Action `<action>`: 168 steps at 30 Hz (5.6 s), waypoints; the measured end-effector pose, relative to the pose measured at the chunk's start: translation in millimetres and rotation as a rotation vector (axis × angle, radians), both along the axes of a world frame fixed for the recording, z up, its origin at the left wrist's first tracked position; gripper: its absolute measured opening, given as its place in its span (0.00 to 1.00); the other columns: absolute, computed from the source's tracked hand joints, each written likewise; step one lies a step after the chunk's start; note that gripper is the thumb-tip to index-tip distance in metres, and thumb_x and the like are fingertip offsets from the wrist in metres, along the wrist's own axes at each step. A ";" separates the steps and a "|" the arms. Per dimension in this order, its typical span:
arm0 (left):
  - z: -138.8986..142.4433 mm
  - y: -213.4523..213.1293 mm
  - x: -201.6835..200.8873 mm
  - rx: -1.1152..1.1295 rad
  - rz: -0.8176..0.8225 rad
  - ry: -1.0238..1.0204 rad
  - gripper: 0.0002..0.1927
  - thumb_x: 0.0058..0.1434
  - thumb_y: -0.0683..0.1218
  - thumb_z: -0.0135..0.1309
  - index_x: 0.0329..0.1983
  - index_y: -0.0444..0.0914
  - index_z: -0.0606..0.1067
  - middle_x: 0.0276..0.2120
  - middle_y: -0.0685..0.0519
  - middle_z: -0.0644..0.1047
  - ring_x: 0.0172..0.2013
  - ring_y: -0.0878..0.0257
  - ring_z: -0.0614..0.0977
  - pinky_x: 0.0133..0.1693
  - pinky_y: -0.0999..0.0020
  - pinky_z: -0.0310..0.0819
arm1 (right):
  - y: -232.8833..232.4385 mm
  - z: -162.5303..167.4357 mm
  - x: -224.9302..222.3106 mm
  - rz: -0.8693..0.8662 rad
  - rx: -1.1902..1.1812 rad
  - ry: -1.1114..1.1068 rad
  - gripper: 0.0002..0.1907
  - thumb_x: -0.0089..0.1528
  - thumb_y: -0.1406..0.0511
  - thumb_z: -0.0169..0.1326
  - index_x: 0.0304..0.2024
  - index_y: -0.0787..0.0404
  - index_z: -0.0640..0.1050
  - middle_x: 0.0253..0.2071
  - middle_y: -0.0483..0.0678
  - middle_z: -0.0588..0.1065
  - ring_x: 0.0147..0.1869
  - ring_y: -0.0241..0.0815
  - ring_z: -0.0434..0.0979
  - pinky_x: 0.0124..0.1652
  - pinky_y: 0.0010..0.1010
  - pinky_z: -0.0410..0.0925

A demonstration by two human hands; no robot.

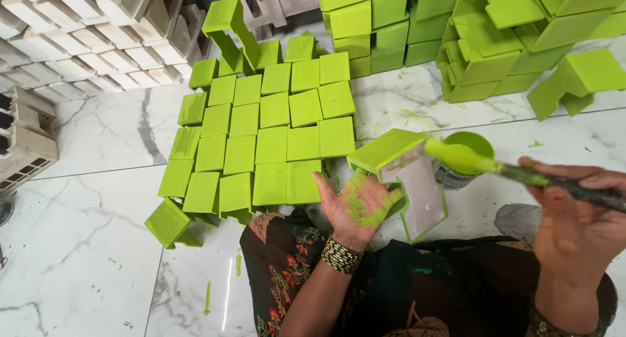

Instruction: The person sits on the floor and paints small green foam model pieces with a brush, dipping the brush into a cup of green paint and coating each piece one at a time, placing finished pieces on the floor beside the others.

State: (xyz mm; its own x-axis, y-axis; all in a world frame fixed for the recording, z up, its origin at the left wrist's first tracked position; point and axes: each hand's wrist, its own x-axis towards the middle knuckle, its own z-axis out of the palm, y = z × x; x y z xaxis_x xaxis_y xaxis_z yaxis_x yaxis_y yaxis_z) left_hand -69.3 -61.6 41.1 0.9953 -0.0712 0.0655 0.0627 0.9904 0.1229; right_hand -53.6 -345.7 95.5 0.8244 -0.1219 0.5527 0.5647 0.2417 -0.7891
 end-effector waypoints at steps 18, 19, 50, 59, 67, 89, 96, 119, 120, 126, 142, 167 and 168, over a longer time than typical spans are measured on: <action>10.8 7.1 -0.4 -0.042 -0.032 -0.062 0.57 0.61 0.84 0.37 0.69 0.31 0.64 0.55 0.43 0.74 0.51 0.42 0.78 0.59 0.42 0.69 | -18.4 -16.5 9.6 -0.056 0.058 0.070 0.09 0.78 0.77 0.52 0.52 0.61 0.67 0.55 0.60 0.74 0.59 0.53 0.77 0.63 0.44 0.76; 10.5 7.1 0.0 -0.029 -0.033 -0.046 0.57 0.61 0.84 0.37 0.68 0.31 0.64 0.57 0.43 0.74 0.52 0.42 0.77 0.59 0.43 0.69 | -23.8 -15.5 10.2 0.026 0.115 0.081 0.09 0.78 0.77 0.52 0.51 0.60 0.67 0.56 0.59 0.74 0.62 0.54 0.76 0.66 0.44 0.74; 7.0 7.2 0.5 -0.075 -0.061 -0.024 0.58 0.60 0.84 0.38 0.70 0.31 0.64 0.63 0.39 0.71 0.57 0.44 0.75 0.59 0.43 0.69 | -3.9 0.4 10.7 0.092 -0.031 0.031 0.19 0.73 0.81 0.50 0.56 0.57 0.60 0.49 0.56 0.73 0.59 0.53 0.79 0.69 0.50 0.71; 7.9 3.3 0.0 -0.045 -0.034 0.002 0.59 0.61 0.84 0.38 0.71 0.30 0.63 0.64 0.41 0.70 0.59 0.43 0.74 0.62 0.45 0.68 | 19.5 5.3 5.3 0.127 -0.149 -0.052 0.20 0.75 0.80 0.57 0.52 0.58 0.60 0.44 0.55 0.74 0.53 0.49 0.80 0.66 0.48 0.74; 13.6 9.9 3.6 -0.062 -0.066 -0.089 0.59 0.60 0.84 0.37 0.72 0.31 0.61 0.68 0.39 0.68 0.62 0.42 0.72 0.62 0.45 0.67 | -3.5 -0.6 35.6 -0.090 -0.284 -0.030 0.12 0.78 0.78 0.55 0.54 0.66 0.65 0.51 0.58 0.74 0.63 0.54 0.80 0.66 0.38 0.76; 1.8 9.7 23.8 0.015 -0.024 0.050 0.58 0.60 0.82 0.39 0.72 0.31 0.60 0.68 0.42 0.67 0.63 0.44 0.71 0.63 0.46 0.65 | 16.7 -90.8 156.5 -0.149 -0.686 0.303 0.08 0.65 0.78 0.55 0.45 0.67 0.74 0.45 0.52 0.80 0.50 0.41 0.82 0.50 0.29 0.75; -0.8 17.5 21.0 -0.004 -0.031 0.022 0.56 0.61 0.83 0.39 0.72 0.32 0.61 0.69 0.42 0.67 0.62 0.44 0.71 0.62 0.46 0.66 | -0.7 -73.6 134.2 -0.282 -0.933 0.310 0.12 0.65 0.76 0.58 0.49 0.65 0.75 0.44 0.55 0.80 0.49 0.46 0.83 0.49 0.36 0.75; -13.5 -4.1 47.1 0.059 0.003 0.099 0.58 0.56 0.84 0.40 0.70 0.34 0.63 0.69 0.42 0.66 0.65 0.45 0.69 0.59 0.45 0.66 | -51.2 -89.1 126.9 -0.056 0.341 0.342 0.22 0.75 0.79 0.53 0.63 0.63 0.57 0.51 0.59 0.77 0.56 0.55 0.84 0.56 0.43 0.81; -13.6 -5.3 46.8 0.036 -0.001 0.090 0.57 0.57 0.84 0.40 0.70 0.34 0.64 0.69 0.42 0.66 0.64 0.45 0.69 0.58 0.45 0.67 | -49.5 -87.3 126.2 0.017 0.407 0.333 0.22 0.76 0.80 0.52 0.64 0.63 0.57 0.51 0.61 0.77 0.57 0.58 0.84 0.58 0.46 0.81; -20.5 -12.4 46.4 -0.004 -0.023 0.073 0.56 0.58 0.85 0.41 0.63 0.32 0.66 0.60 0.42 0.70 0.57 0.45 0.72 0.56 0.48 0.70 | -23.2 -63.9 104.2 0.291 0.484 0.250 0.14 0.76 0.79 0.50 0.58 0.63 0.62 0.49 0.63 0.77 0.57 0.62 0.81 0.58 0.47 0.79; -7.5 -20.0 41.9 -0.033 -0.048 0.046 0.54 0.60 0.84 0.41 0.63 0.32 0.66 0.57 0.44 0.71 0.57 0.45 0.73 0.57 0.49 0.69 | 16.9 -18.3 71.1 0.206 0.184 0.103 0.15 0.73 0.78 0.55 0.52 0.61 0.63 0.48 0.61 0.77 0.56 0.56 0.81 0.59 0.45 0.81; -32.3 -60.8 100.3 0.801 0.432 -0.254 0.52 0.69 0.76 0.35 0.82 0.39 0.41 0.79 0.48 0.49 0.77 0.50 0.53 0.76 0.48 0.41 | -0.4 -36.1 76.6 0.078 0.459 0.127 0.13 0.78 0.79 0.50 0.55 0.60 0.63 0.49 0.58 0.75 0.59 0.58 0.81 0.58 0.44 0.80; -33.9 -64.4 107.0 0.843 0.443 -0.279 0.51 0.69 0.75 0.36 0.82 0.40 0.41 0.80 0.48 0.48 0.78 0.51 0.53 0.76 0.49 0.40 | -1.1 -36.1 76.8 0.068 0.466 0.107 0.14 0.78 0.79 0.51 0.56 0.60 0.62 0.50 0.58 0.75 0.58 0.57 0.80 0.59 0.44 0.80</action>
State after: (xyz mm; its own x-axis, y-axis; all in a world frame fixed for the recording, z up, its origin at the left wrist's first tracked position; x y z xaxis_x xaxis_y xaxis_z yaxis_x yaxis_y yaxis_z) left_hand 37.7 -126.1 7.2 0.8999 0.1728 0.4005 -0.4305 0.4992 0.7519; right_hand 23.2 -346.8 59.4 0.8885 -0.2806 0.3632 0.4568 0.6170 -0.6408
